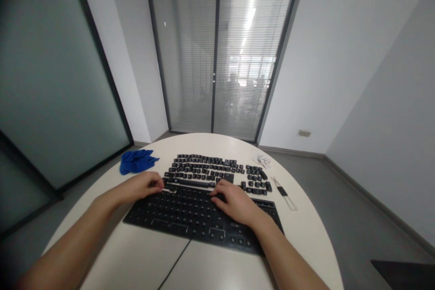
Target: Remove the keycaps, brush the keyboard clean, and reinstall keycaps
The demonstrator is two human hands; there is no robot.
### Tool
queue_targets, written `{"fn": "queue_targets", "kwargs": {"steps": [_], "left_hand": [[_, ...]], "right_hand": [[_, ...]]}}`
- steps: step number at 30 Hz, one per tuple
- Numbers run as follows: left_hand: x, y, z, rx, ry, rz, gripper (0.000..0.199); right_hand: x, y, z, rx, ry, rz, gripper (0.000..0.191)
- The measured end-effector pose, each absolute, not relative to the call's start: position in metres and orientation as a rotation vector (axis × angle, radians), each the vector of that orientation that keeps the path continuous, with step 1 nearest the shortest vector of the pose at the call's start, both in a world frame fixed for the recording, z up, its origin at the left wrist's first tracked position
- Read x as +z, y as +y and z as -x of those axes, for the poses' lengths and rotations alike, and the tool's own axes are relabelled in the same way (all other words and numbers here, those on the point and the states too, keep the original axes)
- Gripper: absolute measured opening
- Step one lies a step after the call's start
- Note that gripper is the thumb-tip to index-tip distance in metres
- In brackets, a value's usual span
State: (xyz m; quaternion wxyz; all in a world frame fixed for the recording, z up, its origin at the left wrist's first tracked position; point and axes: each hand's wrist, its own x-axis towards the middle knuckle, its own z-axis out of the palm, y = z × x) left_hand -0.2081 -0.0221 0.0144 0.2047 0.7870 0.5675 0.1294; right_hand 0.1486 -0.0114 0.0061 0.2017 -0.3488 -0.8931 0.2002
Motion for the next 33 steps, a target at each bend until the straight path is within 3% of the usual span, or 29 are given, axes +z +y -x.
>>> {"fn": "queue_targets", "kwargs": {"steps": [10, 18, 23, 26, 29, 33], "left_hand": [[0.022, -0.028, 0.204, 0.387, 1.550, -2.317, 0.019], [0.055, -0.052, 0.139, 0.995, 1.238, -2.019, 0.020], [0.044, -0.061, 0.098, 1.228, 0.952, -1.616, 0.025], [0.036, -0.060, 0.091, 1.240, 0.891, -1.469, 0.032], [0.035, -0.053, 0.103, 1.213, 0.938, -1.507, 0.036], [0.034, -0.038, 0.148, 1.090, 1.335, -1.791, 0.038]], "right_hand": [[0.009, -0.015, -0.148, 0.544, -2.487, 0.991, 0.015], [0.014, -0.022, -0.143, 0.567, -2.398, 0.941, 0.015], [0.015, -0.051, -0.117, 0.840, -2.178, 0.832, 0.034], [0.010, -0.065, -0.097, 1.025, -2.105, 0.790, 0.030], [0.007, -0.069, -0.087, 1.093, -2.065, 0.854, 0.035], [0.007, -0.061, -0.091, 0.920, -2.090, 0.933, 0.035]]}}
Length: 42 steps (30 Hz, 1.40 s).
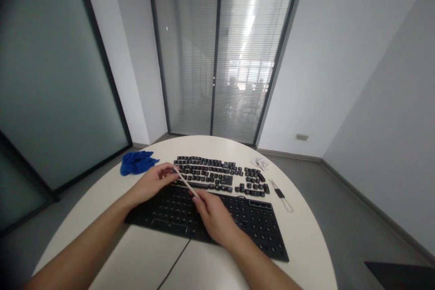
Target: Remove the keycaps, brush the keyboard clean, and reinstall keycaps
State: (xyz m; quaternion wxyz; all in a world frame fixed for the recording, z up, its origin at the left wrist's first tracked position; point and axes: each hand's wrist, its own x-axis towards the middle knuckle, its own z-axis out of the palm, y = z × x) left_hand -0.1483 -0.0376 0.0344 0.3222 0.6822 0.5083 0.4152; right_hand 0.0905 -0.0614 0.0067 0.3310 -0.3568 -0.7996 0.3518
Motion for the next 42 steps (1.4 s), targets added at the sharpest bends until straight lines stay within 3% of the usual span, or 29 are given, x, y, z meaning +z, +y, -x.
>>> {"fn": "queue_targets", "kwargs": {"steps": [2, 6, 8, 16, 23, 42], "left_hand": [[0.032, -0.030, 0.175, 1.039, 1.615, -1.933, 0.038], [0.019, -0.021, 0.215, 0.580, 2.259, -1.853, 0.042], [0.012, -0.020, 0.224, 0.490, 2.323, -1.779, 0.040], [-0.003, -0.018, 0.221, 0.413, 1.827, -1.799, 0.037], [-0.002, -0.021, 0.209, 0.438, 1.471, -1.832, 0.043], [-0.014, -0.015, 0.213, 0.559, 1.490, -1.971, 0.037]], "right_hand": [[0.006, -0.056, -0.096, 0.836, -2.111, 1.002, 0.034], [0.004, -0.049, -0.101, 0.792, -2.162, 1.134, 0.033], [0.006, -0.049, -0.102, 0.794, -2.198, 1.187, 0.033], [0.019, -0.051, -0.115, 0.683, -2.305, 1.372, 0.033], [0.021, -0.055, -0.112, 0.520, -2.360, 1.220, 0.037], [0.002, -0.061, -0.095, 0.221, -2.569, 1.173, 0.043]]}}
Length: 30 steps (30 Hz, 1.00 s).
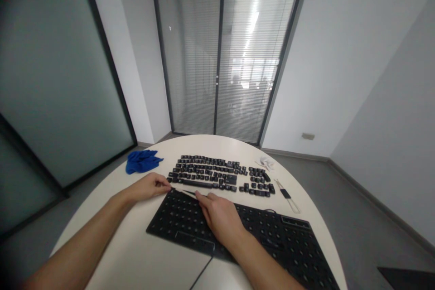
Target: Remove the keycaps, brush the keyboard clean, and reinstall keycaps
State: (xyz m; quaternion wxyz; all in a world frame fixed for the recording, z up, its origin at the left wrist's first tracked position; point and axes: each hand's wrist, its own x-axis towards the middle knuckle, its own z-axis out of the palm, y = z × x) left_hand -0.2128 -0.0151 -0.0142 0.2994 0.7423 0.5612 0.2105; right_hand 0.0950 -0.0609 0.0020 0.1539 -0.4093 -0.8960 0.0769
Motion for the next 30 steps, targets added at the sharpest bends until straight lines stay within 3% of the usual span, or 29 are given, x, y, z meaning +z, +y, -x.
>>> {"fn": "queue_targets", "kwargs": {"steps": [22, 30], "left_hand": [[-0.012, -0.017, 0.215, 0.526, 1.571, -1.976, 0.040], [-0.014, -0.016, 0.216, 0.534, 1.566, -1.968, 0.039]], "right_hand": [[0.010, -0.067, -0.099, 0.318, -2.674, 0.736, 0.042], [-0.001, -0.060, -0.098, 0.246, -2.583, 0.870, 0.043]]}}
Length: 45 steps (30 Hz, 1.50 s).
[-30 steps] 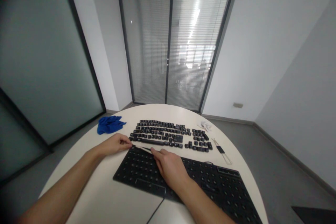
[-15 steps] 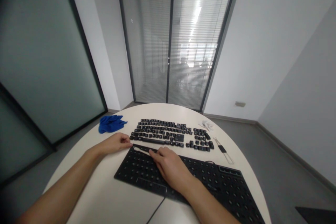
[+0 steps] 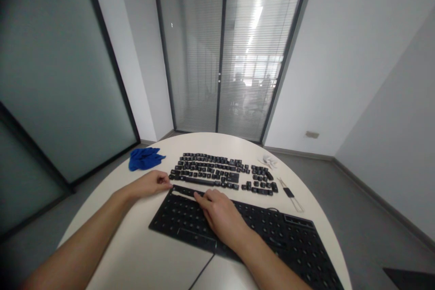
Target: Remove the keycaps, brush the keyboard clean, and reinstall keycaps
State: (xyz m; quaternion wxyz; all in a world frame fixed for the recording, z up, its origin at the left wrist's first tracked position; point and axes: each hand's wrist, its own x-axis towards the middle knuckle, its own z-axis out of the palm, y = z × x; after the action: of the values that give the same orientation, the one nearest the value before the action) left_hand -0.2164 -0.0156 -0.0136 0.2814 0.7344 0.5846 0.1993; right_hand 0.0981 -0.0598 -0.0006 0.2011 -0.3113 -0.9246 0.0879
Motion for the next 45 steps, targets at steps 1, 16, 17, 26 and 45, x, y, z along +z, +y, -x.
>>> {"fn": "queue_targets", "kwargs": {"steps": [1, 16, 17, 26, 45], "left_hand": [[-0.014, -0.015, 0.217, 0.536, 1.568, -1.967, 0.039], [-0.014, -0.016, 0.216, 0.538, 1.565, -1.973, 0.041], [-0.015, -0.016, 0.217, 0.537, 1.566, -1.972, 0.041], [-0.016, -0.015, 0.217, 0.535, 1.573, -1.973, 0.043], [-0.014, -0.016, 0.217, 0.530, 1.575, -1.997, 0.039]], "right_hand": [[-0.001, -0.060, -0.098, 0.246, -2.576, 0.866, 0.043], [0.002, -0.060, -0.100, 0.310, -2.549, 0.894, 0.040], [0.004, -0.062, -0.099, 0.316, -2.572, 0.861, 0.040], [0.008, -0.067, -0.097, 0.348, -2.638, 0.799, 0.040], [0.009, -0.071, -0.095, 0.331, -2.671, 0.700, 0.041]]}}
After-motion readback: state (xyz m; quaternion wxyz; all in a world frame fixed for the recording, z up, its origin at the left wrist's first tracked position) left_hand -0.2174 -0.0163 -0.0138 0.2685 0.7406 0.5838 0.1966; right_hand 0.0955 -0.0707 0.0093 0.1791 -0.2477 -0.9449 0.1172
